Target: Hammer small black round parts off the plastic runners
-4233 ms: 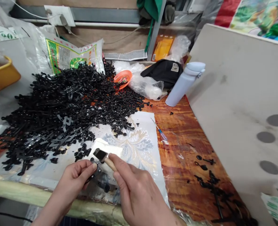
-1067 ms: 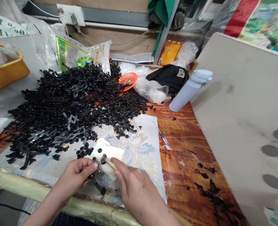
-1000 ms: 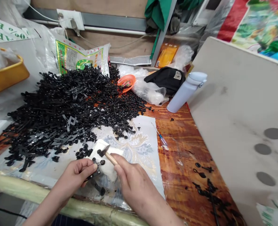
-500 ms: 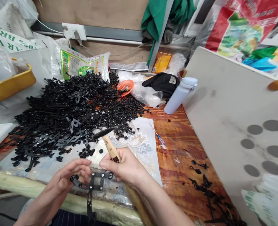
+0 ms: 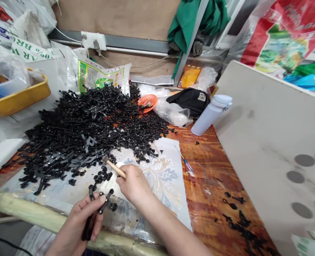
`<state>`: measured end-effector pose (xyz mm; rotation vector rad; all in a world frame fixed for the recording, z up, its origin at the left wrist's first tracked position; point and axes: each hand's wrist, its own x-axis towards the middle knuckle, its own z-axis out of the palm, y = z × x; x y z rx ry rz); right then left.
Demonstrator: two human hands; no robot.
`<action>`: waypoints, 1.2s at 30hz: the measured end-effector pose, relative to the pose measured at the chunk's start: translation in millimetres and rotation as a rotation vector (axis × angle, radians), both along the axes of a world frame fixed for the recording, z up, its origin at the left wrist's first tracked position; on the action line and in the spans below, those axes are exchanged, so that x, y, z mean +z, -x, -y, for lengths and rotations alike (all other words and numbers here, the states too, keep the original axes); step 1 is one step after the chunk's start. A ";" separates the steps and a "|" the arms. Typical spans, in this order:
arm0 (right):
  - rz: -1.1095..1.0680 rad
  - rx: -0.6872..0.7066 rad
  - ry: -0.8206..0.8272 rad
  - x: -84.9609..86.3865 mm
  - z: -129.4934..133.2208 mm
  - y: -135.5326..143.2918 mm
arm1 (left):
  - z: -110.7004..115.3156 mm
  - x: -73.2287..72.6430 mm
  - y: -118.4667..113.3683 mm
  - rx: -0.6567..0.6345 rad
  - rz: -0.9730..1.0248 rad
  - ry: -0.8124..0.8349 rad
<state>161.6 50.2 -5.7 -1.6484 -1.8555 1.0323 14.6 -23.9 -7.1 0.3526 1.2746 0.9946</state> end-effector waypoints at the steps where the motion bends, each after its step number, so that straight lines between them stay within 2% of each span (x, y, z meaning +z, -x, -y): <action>1: 0.014 0.004 -0.002 -2.2 0.7 1.6 | -1.5 -0.8 0.6 -0.001 -0.007 0.001; 7: 0.042 -0.014 0.027 -3.1 19.5 -1.6 | -11.1 -3.2 -2.3 0.008 -0.078 0.018; 16: -0.066 -0.130 0.115 5.4 23.9 -28.6 | -18.2 -2.8 -12.4 -0.001 -0.128 0.001; 22: -0.091 -0.157 0.130 -3.8 31.6 -35.3 | -20.0 -1.5 -21.6 -0.018 -0.156 -0.013; 27: -0.101 -0.135 0.114 -7.9 33.1 -34.8 | -20.2 -3.0 -22.6 -0.010 -0.191 -0.024; 31: -0.096 -0.112 0.098 -2.1 35.4 -38.2 | -20.6 -4.0 -20.4 -0.025 -0.205 -0.009; 36: -0.165 0.033 -0.104 11.7 45.1 -46.1 | -22.4 -3.5 -18.7 -0.039 -0.232 0.009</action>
